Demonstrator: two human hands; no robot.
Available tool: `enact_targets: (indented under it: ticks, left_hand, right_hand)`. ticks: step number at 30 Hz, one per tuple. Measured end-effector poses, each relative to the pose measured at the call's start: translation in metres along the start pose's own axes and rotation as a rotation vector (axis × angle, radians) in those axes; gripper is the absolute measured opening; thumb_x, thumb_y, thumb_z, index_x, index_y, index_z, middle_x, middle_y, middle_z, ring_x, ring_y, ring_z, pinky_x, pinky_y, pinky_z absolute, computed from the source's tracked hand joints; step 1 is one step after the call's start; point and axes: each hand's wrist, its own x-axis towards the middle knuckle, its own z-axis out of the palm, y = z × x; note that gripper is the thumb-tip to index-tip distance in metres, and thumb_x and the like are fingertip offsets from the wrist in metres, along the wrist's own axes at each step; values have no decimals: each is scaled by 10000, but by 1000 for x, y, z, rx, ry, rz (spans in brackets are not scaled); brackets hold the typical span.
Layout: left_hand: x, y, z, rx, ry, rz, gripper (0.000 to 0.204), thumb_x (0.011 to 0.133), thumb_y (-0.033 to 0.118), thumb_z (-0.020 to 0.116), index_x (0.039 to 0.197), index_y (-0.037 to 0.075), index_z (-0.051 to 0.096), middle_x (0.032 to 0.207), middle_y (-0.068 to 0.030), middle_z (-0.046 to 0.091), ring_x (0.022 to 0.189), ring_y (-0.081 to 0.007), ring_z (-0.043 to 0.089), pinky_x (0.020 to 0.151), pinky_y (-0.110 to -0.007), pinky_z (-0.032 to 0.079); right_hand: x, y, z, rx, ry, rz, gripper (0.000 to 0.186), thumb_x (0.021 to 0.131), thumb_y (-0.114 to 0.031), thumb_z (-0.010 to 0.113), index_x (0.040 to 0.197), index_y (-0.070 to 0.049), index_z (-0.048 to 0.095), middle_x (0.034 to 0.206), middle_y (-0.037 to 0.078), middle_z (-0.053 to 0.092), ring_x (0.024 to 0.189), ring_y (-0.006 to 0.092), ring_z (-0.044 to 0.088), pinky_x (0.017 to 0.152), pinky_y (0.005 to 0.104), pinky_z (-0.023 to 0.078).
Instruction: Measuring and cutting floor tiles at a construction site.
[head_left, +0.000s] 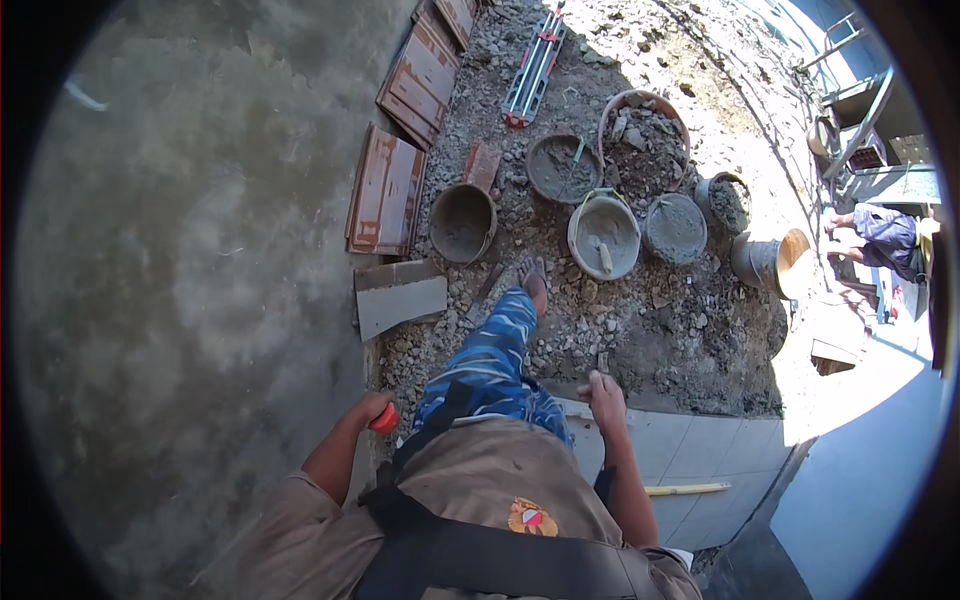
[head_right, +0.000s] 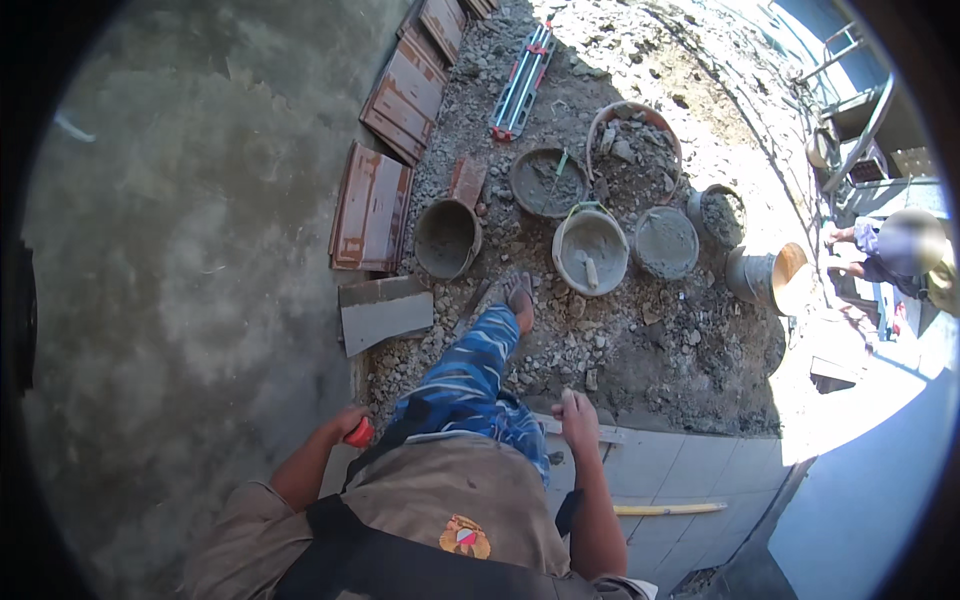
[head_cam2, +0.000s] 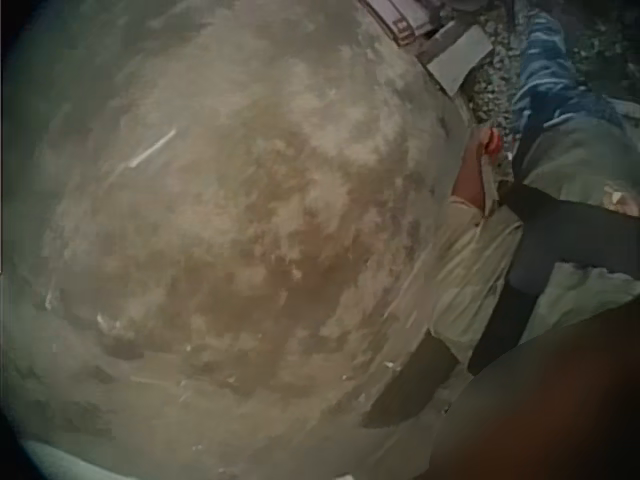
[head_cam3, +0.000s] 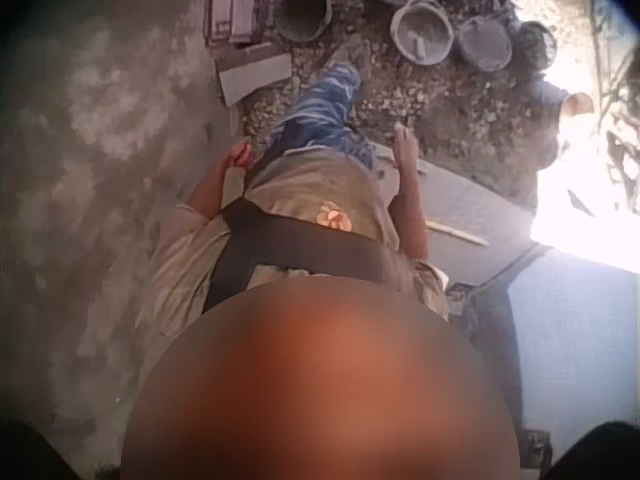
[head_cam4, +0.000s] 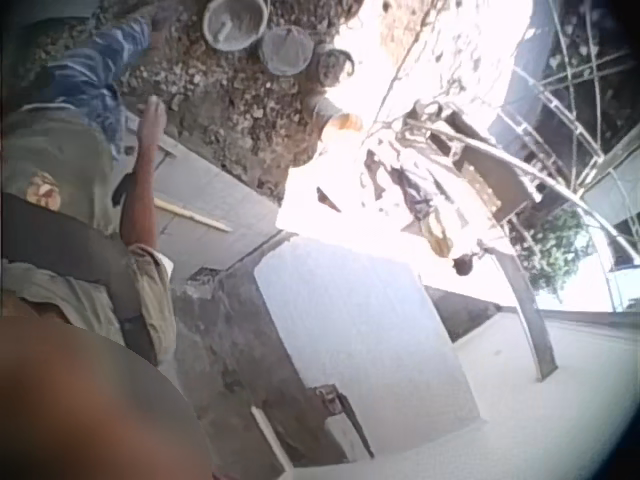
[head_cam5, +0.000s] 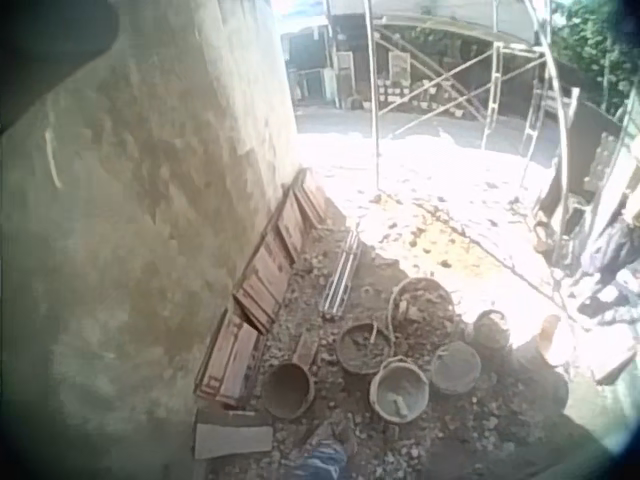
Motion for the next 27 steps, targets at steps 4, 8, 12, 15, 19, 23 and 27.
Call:
enact_targets:
  ticks: [4,8,12,15,19,23,27]
  left_hand:
    - [-55,172,10,465,-65,373,338,870,308,646,1001,3,712,857,-40,694,844,-144,639,784,-291,495]
    - [-90,313,8,124,-120,570,321,877,251,632,1063,-2,697,912,-39,695,839,-131,623,801,-277,487]
    - [-86,376,-4,-68,-31,716,326,867,214,630,1096,-9,693,949,-64,699,851,-131,621,832,-274,488]
    - [-59,375,-13,235,170,623,382,803,282,677,1052,-5,710,1003,-152,728,936,-225,687,849,-340,512]
    - [-26,382,1,433,162,472,385,806,345,642,943,-5,723,912,-172,730,874,-257,704,794,-369,520]
    - [15,403,21,399,-8,352,395,833,374,613,918,3,718,861,-184,717,793,-242,682,730,-405,500]
    - [71,463,29,480,22,449,399,881,379,581,892,3,712,818,-179,692,773,-238,667,708,-404,493]
  right_hand:
    - [5,-53,-15,-582,218,-208,747,991,-544,481,1399,82,473,1335,308,566,1254,376,552,1068,444,416]
    - [13,-145,-15,-565,75,-59,1056,915,-654,514,1484,177,194,1434,389,418,1399,435,397,1151,425,323]
    - [3,-336,-81,-467,-345,-356,725,988,-489,539,1410,92,441,1134,291,669,1139,348,643,996,369,487]
    - [15,-424,-108,289,-128,-386,567,993,-411,561,1361,19,526,999,200,719,990,270,690,897,365,530]
    - [102,-468,-154,-526,408,-562,698,935,-511,592,1376,24,508,1086,248,695,1026,375,671,932,435,513]
    - [191,-482,-150,-880,339,-430,776,921,-569,562,1392,41,471,1206,300,631,1107,440,619,963,493,484]
    - [257,-554,-121,-890,-15,-195,707,935,-569,544,1278,48,572,1211,293,626,1197,415,580,1011,461,445]
